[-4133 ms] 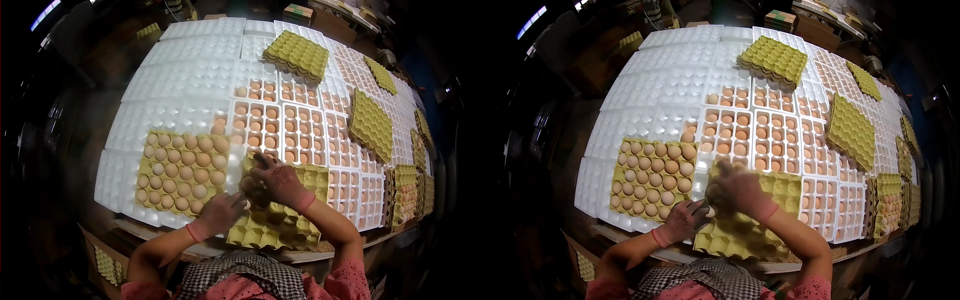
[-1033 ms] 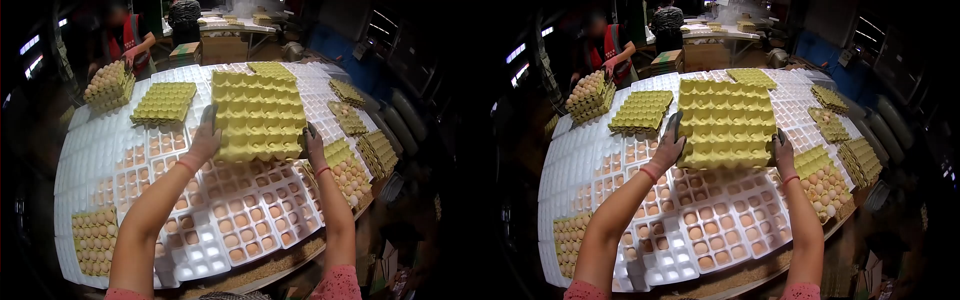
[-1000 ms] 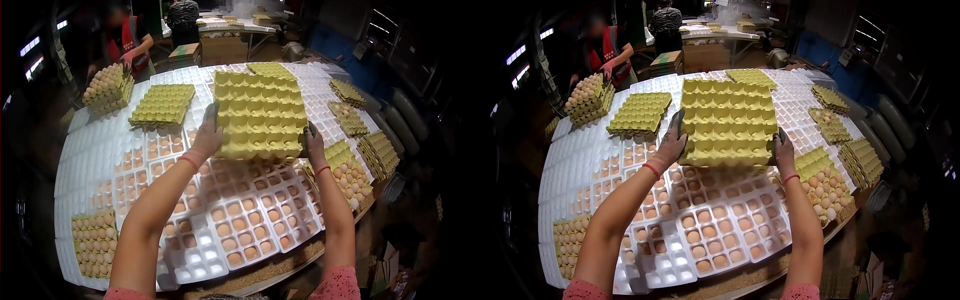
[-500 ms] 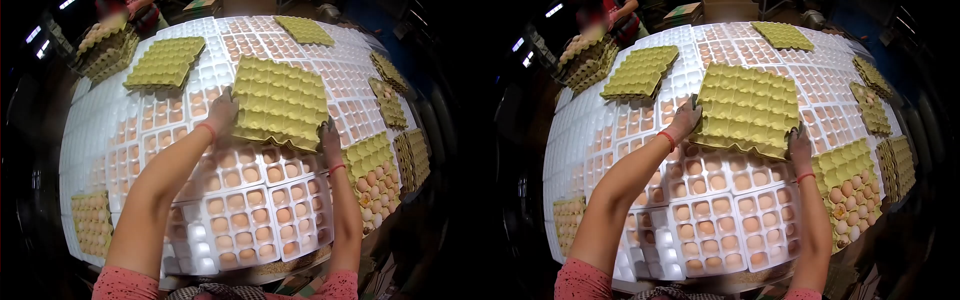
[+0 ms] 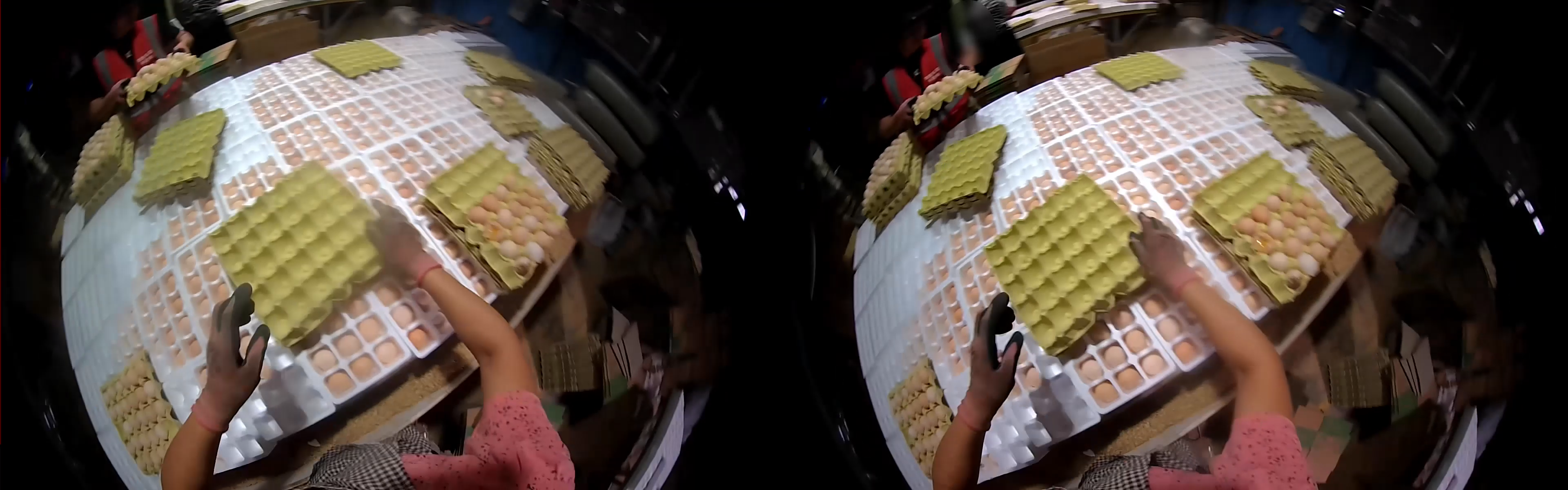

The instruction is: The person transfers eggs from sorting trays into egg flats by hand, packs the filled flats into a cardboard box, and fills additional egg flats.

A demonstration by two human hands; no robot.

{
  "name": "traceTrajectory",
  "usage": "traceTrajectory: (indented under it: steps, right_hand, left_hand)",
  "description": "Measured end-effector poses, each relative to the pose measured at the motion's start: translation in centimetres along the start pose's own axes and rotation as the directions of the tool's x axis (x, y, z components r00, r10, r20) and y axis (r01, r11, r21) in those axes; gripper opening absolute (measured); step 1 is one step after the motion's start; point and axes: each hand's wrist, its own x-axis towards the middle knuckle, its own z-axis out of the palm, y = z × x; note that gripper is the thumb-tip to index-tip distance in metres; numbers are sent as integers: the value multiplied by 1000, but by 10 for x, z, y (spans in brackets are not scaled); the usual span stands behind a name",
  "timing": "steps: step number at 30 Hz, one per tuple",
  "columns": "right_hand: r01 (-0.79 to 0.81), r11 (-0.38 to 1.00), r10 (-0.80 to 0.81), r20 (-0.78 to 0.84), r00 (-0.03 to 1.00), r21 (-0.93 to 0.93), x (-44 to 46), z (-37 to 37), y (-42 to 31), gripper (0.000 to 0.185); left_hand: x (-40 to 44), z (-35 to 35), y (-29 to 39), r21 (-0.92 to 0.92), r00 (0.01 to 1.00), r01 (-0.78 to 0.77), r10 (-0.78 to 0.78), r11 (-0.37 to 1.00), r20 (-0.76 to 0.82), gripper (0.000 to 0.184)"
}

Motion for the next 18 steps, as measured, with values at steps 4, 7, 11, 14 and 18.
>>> traceTrajectory:
  steps: [4,7,11,14,18]
  right_hand:
    - [38,979,-70,-159,985,-199,-31,-38,-15,51]
    - [68,984,-115,-301,947,-165,-46,-104,12,46]
    - [-28,967,-145,-640,755,-252,-67,-200,123,42]
    - [-629,762,303,-771,560,-157,-91,-259,241,64]
    - [-610,686,681,-646,345,396,-103,-331,504,80]
  left_hand:
    - [17,-6,137,-340,495,-797,862,499,106,16]
    - [8,10,194,-580,382,-752,924,313,3,17]
    - [-12,66,235,-122,169,-984,879,128,-446,17]
    - [2,94,254,-672,520,-719,779,177,-350,16]
    - [60,182,273,-829,390,-549,910,104,-144,23]
